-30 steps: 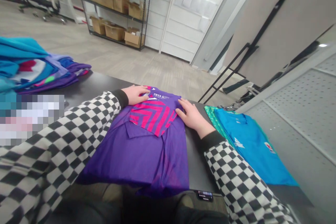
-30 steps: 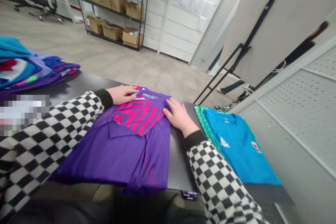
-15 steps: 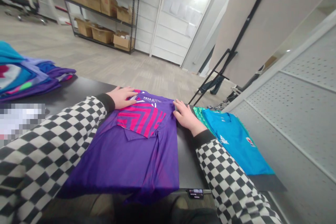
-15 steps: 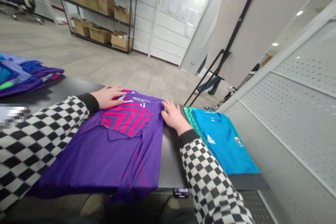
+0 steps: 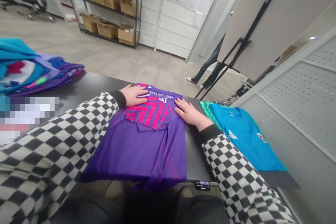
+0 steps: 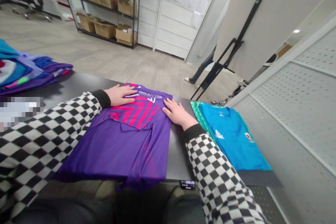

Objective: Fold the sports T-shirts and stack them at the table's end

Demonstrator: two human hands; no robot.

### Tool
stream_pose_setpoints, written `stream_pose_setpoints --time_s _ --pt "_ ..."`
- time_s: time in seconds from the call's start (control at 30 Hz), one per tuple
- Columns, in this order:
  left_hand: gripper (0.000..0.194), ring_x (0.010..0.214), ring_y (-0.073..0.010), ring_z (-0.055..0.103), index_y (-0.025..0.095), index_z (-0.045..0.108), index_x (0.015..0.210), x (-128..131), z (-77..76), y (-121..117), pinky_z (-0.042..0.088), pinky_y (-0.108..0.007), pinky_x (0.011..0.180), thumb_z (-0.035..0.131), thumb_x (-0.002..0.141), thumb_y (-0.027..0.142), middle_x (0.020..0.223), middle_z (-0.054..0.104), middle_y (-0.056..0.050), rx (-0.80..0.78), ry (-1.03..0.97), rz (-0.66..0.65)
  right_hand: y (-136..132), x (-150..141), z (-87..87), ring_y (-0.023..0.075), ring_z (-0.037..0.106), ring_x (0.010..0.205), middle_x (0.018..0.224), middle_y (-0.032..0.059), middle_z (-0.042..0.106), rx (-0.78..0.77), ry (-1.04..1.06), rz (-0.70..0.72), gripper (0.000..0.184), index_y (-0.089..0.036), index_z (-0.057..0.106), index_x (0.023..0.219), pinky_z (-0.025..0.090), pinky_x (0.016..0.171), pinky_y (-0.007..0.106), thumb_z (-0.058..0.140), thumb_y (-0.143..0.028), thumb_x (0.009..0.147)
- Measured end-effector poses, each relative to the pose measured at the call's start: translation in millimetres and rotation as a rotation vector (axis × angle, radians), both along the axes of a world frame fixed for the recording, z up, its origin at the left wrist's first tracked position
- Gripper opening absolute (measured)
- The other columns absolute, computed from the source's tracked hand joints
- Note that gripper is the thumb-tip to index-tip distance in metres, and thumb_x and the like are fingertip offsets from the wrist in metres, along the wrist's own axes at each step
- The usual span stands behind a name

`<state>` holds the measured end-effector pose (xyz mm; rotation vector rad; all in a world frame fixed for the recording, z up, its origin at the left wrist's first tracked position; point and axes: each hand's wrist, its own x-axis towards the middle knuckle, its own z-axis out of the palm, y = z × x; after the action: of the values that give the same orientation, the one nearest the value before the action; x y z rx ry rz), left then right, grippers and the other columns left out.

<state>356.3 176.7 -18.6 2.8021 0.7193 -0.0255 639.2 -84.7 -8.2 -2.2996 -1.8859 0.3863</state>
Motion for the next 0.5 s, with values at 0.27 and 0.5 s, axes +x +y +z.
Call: stream_pose_setpoints --time_s 0.27,0.5 --pt "0.085 0.179 -0.0388 0.030 0.025 0.048 0.181 -4.8 -2.3 -0.7 0.014 -0.073 0.143 0.043 0.110 0.073 0.193 0.030 -0.012 -0.022 -0.052 -0.016 -2.8 -6.9 -1.5 0.0347 0.022 0.181 0.191 0.0145 0.032 0.023 -0.017 -0.017 0.071 -0.023 0.044 0.183 0.015 0.144 0.071 0.042 -0.056 0.121" --pt "0.079 0.175 -0.0385 0.037 0.016 0.060 0.171 -7.6 -7.9 0.4 0.026 -0.066 0.143 0.050 0.109 0.064 0.184 0.047 -0.019 -0.056 -0.324 0.038 -3.7 -3.5 -8.0 0.0366 0.025 0.180 0.191 0.0141 0.034 0.057 0.019 -0.034 0.068 -0.028 0.048 0.181 0.014 0.143 0.072 0.045 -0.058 0.121"
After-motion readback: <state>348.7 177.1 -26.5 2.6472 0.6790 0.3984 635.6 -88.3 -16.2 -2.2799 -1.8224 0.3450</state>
